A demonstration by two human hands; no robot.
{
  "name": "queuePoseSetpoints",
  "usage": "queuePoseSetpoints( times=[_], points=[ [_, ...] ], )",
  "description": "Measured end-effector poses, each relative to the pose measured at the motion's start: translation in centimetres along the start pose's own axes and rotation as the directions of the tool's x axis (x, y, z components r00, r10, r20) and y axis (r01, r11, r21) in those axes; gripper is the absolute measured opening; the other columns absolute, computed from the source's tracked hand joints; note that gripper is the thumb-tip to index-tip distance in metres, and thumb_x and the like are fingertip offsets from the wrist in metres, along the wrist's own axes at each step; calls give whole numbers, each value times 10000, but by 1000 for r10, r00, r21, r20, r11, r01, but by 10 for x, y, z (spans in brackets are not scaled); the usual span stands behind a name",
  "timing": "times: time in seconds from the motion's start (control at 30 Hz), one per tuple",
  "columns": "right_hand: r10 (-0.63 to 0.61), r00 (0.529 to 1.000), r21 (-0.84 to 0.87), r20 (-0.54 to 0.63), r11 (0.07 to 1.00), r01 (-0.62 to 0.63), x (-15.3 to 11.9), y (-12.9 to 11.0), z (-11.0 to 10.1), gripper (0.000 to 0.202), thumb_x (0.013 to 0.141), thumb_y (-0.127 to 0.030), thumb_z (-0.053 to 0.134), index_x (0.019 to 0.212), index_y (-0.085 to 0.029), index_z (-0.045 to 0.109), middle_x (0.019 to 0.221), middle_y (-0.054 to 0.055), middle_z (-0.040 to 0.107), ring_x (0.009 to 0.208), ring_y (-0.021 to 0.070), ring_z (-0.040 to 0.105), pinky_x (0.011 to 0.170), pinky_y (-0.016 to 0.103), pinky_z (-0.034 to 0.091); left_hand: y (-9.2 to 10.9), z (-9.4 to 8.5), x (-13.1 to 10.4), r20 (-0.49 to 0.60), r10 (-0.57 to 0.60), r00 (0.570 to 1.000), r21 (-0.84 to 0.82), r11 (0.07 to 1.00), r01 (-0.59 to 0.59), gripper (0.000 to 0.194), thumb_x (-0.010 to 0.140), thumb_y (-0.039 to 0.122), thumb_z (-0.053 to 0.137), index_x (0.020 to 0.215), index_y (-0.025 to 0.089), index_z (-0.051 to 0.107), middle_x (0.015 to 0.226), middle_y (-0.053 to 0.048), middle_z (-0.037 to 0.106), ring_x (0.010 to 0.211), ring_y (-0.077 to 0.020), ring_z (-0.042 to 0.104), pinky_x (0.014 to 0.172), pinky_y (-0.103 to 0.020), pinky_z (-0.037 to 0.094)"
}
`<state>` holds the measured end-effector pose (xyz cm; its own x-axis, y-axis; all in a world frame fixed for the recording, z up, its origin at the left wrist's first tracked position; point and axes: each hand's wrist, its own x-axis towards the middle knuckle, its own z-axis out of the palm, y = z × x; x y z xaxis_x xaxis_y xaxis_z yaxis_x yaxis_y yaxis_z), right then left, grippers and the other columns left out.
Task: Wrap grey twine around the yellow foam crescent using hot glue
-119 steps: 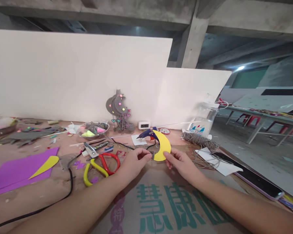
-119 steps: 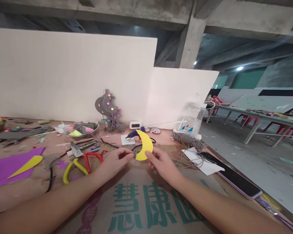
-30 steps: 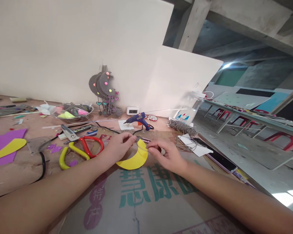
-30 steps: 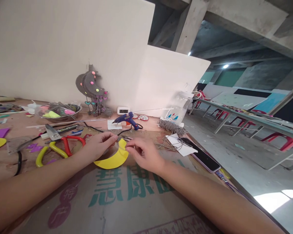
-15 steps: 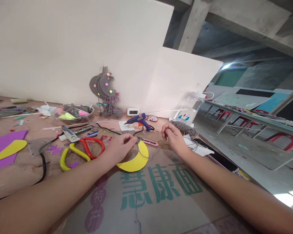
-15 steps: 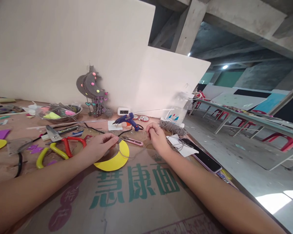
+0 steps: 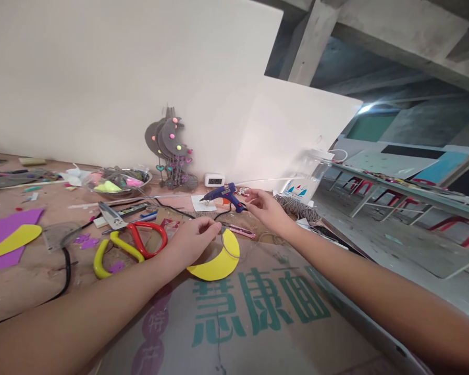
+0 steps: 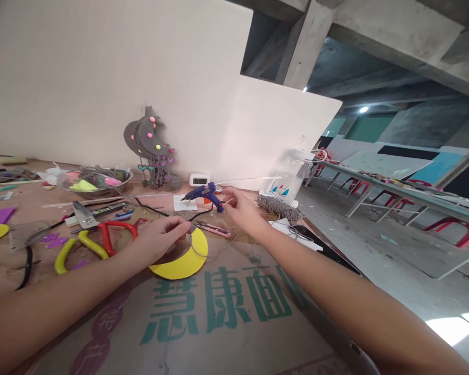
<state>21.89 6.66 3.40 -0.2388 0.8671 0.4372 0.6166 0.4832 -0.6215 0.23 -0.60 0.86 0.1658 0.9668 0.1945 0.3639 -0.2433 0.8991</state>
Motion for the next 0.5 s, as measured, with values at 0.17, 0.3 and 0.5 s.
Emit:
queuePoseSetpoints(
  times=[0.17,0.3,0.5],
  points=[
    [92,982,-71,163,994,-81,29,9,20,441,728,-284,614,1135,-148,515,1082,107,600,893,175,588,794,304,448,1,0,1,20,-19,1000,24,1000,18,291,780,439,448,672,192,559,555,53,470,522,-102,424,491,-212,296],
    [118,973,-85,199,991,-103,44,9,34,383,704,-376,638,1006,-145,584,935,76,660,827,188,599,772,321,450,1,-1,2,20,11,1000,32,999,-11,288,785,425,446,646,187,531,559,51,466,541,-105,429,508,-213,300],
    [158,979,-113,127,983,-144,52,4,43,239,695,-226,615,904,-115,588,801,61,658,683,157,570,642,269,443,0,-1,1,12,16,1000,45,999,-16,300,785,434,440,650,185,539,569,45,489,570,-116,458,524,-219,311]
  ],
)
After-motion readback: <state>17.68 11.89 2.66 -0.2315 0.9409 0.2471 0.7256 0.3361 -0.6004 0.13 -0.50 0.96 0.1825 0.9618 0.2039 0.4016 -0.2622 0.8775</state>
